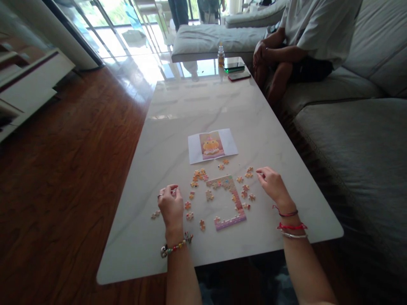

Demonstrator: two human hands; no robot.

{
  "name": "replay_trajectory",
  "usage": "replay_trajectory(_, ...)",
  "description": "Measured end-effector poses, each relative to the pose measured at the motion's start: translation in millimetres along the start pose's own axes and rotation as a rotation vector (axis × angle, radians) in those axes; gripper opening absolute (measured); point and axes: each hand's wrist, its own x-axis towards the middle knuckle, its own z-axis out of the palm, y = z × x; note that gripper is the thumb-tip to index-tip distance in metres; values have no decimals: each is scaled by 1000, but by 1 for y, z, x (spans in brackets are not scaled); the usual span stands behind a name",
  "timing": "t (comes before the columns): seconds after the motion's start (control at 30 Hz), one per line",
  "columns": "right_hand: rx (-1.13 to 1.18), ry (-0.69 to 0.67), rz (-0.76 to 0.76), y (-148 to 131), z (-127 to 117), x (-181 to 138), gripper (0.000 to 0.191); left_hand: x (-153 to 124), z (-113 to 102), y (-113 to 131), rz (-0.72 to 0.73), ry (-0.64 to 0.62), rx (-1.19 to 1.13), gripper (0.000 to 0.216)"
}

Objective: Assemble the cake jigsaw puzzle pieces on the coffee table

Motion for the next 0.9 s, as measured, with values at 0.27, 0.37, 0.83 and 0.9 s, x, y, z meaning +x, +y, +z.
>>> replay_trajectory(0.27, -19, -167, 17, 4, -3, -1, 16, -5, 11, 10, 85, -128, -19, 19)
replay_trajectory(0.37, 15, -239, 11, 1, -4, -3, 15, -8, 15, 21, 140, -216, -16, 18)
replay_trajectory(0.83, 127, -363, -22, -17, 13, -4, 11, -20, 22, 35, 243, -468, -55, 17)
replay_trajectory(0.9, 113, -352, -34, -17, 13, -3, 10, -21, 20, 37, 246, -514, -42, 16)
